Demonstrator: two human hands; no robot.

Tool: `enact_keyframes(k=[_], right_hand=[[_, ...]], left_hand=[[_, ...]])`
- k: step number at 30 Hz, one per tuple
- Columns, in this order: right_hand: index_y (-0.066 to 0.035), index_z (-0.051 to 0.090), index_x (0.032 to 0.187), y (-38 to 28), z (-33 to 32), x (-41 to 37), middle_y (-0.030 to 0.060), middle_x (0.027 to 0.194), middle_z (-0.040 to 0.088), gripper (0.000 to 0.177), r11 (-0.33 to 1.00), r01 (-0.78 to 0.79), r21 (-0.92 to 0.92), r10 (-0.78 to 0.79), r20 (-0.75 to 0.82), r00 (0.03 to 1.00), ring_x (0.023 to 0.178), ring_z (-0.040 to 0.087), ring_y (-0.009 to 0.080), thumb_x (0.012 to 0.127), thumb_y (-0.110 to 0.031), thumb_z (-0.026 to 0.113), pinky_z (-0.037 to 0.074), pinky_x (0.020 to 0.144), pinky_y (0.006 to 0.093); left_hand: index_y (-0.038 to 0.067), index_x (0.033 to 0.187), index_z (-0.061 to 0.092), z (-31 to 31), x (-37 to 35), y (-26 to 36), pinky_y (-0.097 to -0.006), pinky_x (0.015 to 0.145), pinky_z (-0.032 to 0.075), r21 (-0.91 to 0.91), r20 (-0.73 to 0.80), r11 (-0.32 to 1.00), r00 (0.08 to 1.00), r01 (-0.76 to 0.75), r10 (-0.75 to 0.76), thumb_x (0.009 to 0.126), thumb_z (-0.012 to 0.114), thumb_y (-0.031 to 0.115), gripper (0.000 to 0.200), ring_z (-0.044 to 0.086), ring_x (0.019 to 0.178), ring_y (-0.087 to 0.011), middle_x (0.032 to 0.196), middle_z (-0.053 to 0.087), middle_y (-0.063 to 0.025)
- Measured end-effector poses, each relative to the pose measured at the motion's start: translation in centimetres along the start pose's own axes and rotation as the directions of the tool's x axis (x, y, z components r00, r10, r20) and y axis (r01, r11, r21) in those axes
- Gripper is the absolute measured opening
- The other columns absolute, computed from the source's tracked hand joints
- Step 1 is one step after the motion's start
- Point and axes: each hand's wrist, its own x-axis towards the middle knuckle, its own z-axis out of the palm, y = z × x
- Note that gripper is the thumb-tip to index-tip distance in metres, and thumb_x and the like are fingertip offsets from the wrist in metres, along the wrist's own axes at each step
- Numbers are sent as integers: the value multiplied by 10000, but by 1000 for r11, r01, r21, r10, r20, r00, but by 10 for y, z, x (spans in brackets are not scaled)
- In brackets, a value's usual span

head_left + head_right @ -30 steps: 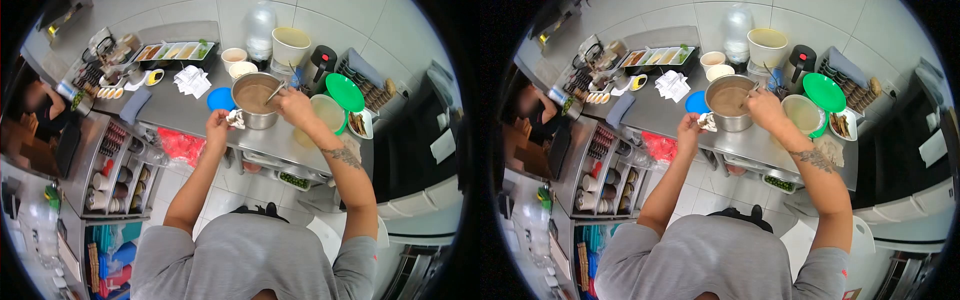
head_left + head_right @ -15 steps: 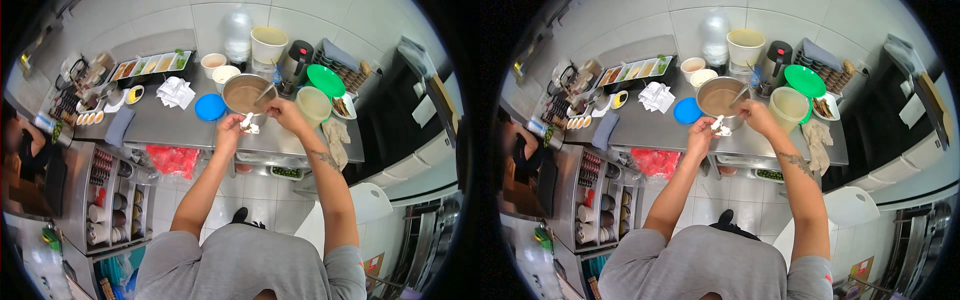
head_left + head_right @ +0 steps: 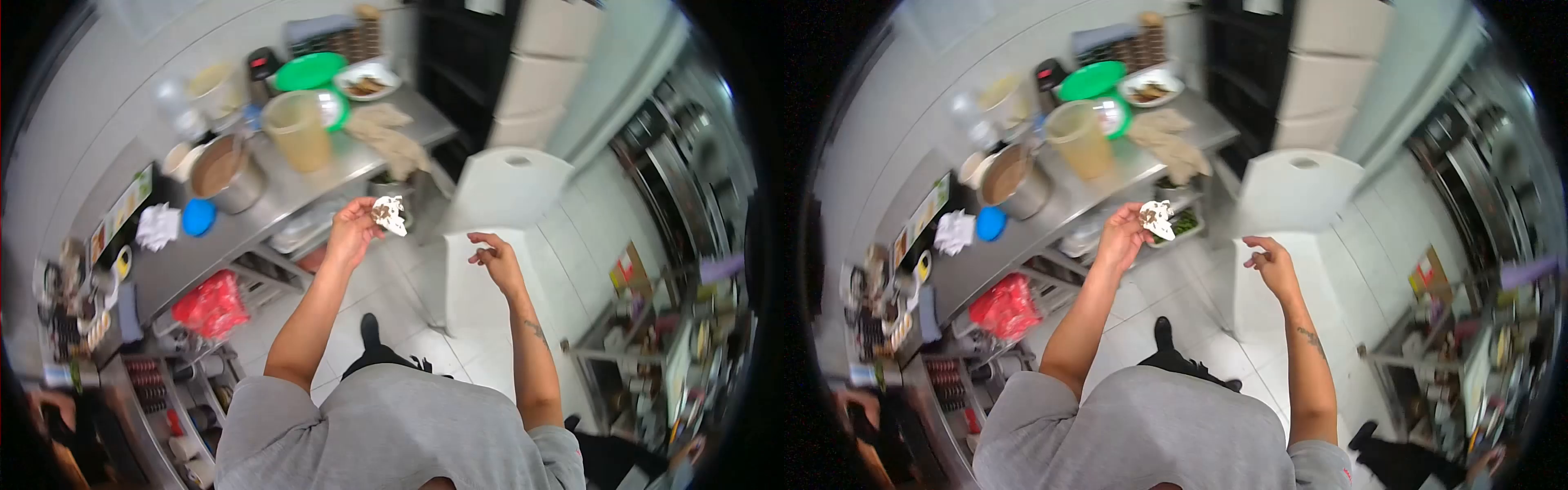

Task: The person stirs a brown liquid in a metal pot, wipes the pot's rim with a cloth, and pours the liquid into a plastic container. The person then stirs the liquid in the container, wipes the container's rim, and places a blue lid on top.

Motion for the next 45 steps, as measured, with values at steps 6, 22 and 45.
enact_keyframes(k=[6,22,45], right_hand=[[-53,291,1365,57,-150,-175,185,1302,427,500,655,86,751,141,-233,962,1070,540,325,919,-226,436,506,822,407],[-65,546,1172,62,-436,-321,37,898,654,352,988,123,95,39,-917,397,870,572,102,856,-222,538,414,735,256],[-172,619,1133,-137,-1072,-631,140,1148,592,615,529,-848,37,-661,-609,-439,1095,541,311,732,-626,515,404,918,395]], left_hand=[[-9,987,552,173,-7,-124,-265,527,477,90,228,971,945,219,-235,823,504,-23,172,613,734,-174,876,633,-97],[-2,999,521,354,35,-335,-282,519,475,272,240,839,811,471,-533,804,451,-59,215,627,734,-209,919,623,-130],[-9,945,541,750,158,-539,-253,487,486,313,441,838,713,447,-545,821,495,-19,133,639,715,-206,872,613,-128]])
